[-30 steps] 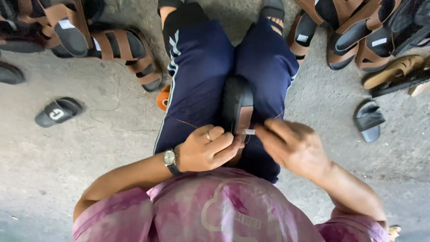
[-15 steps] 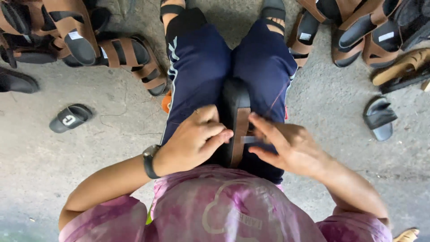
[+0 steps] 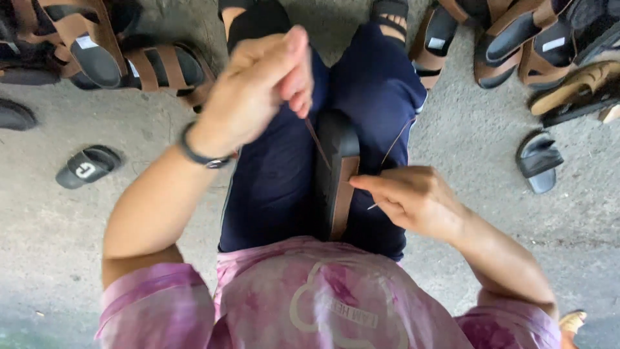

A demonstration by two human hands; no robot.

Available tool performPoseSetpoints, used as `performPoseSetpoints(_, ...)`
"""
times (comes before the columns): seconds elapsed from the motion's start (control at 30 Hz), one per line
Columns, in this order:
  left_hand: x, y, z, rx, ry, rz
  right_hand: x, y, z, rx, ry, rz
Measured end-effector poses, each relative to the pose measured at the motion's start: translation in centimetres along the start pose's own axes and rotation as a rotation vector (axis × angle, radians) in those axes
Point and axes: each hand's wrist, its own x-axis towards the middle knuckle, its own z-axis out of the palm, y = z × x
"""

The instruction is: The person is hand-stitching the sole of a brown sandal using a needle and thread while sitting on the floor.

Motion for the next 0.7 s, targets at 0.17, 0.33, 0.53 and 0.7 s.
performPoseSetpoints(0.17,-5.6,1.5,0.0,1.324,0.204,0.378,-0.9,-1.6,0.1,-0.500,0.041,-0.084)
performPoseSetpoints(0.33,-9.3,-2.4,3.7,1.094,-0.042,0.279,0.1,-2.4,-0.2,-0.588,0.100,-0.074)
performPoseSetpoints(0.53,-9.5,-4.2,4.1,1.024,-0.054,0.307,0.4,-3.5,-0.6,-0.770,0.068,-0.085)
performPoseSetpoints(0.7,-8.5,-5.9,4.1,0.896,0.087,0.468,1.2,-4.0,-0.2,-0.964,0.040,-0.162)
